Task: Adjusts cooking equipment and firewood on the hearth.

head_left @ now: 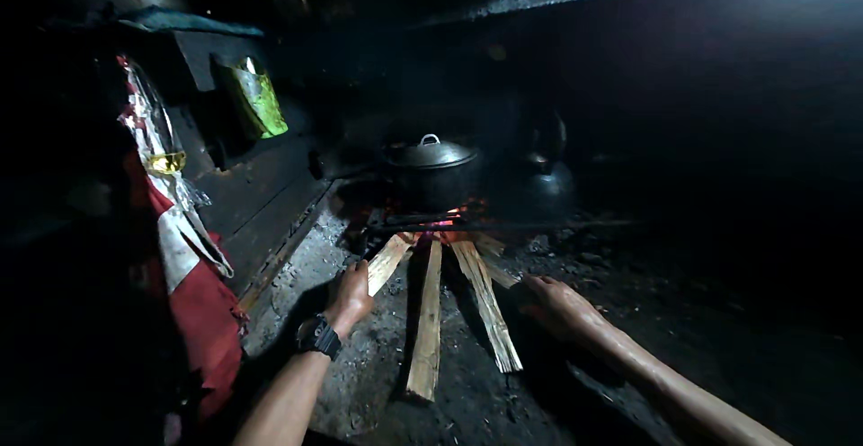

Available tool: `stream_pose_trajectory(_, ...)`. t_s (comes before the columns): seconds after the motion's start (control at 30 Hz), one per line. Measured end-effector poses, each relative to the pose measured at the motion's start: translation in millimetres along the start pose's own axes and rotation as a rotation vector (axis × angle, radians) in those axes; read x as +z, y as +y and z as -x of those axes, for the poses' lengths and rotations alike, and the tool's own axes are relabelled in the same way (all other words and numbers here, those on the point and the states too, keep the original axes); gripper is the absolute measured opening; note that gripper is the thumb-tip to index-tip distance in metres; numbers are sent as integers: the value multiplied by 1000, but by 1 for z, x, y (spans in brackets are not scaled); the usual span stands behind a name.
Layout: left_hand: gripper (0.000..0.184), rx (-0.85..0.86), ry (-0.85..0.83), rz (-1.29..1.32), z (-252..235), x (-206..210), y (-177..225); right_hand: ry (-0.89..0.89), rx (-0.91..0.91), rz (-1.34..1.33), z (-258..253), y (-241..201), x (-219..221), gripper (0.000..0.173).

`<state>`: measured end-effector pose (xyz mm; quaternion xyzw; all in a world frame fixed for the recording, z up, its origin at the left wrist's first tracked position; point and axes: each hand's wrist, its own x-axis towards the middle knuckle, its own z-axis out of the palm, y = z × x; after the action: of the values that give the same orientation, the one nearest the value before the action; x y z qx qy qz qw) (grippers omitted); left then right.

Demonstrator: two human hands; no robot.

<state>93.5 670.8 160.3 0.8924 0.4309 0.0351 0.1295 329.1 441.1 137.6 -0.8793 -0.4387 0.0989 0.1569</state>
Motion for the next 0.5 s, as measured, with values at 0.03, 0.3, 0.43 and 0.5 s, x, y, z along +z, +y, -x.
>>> stream_pose_trajectory(0.03, 78, 11, 7, -12, -2, -1, -3, 4, 5, -5, -1, 0, 2, 52)
stream_pose_trajectory(0.3, 81, 80, 27, -27, -13, 0, -30, 8, 38, -19, -1, 3, 10, 58)
stream_pose_trajectory(0.43, 79, 63, 10, -39, -12, 0, -32, 66, 24, -43, 1, 1, 15, 47)
stream_pose_trajectory(0.5, 79, 60, 5, -34, -12, 0, -32, 98, -5, -45, 2, 2, 17, 41)
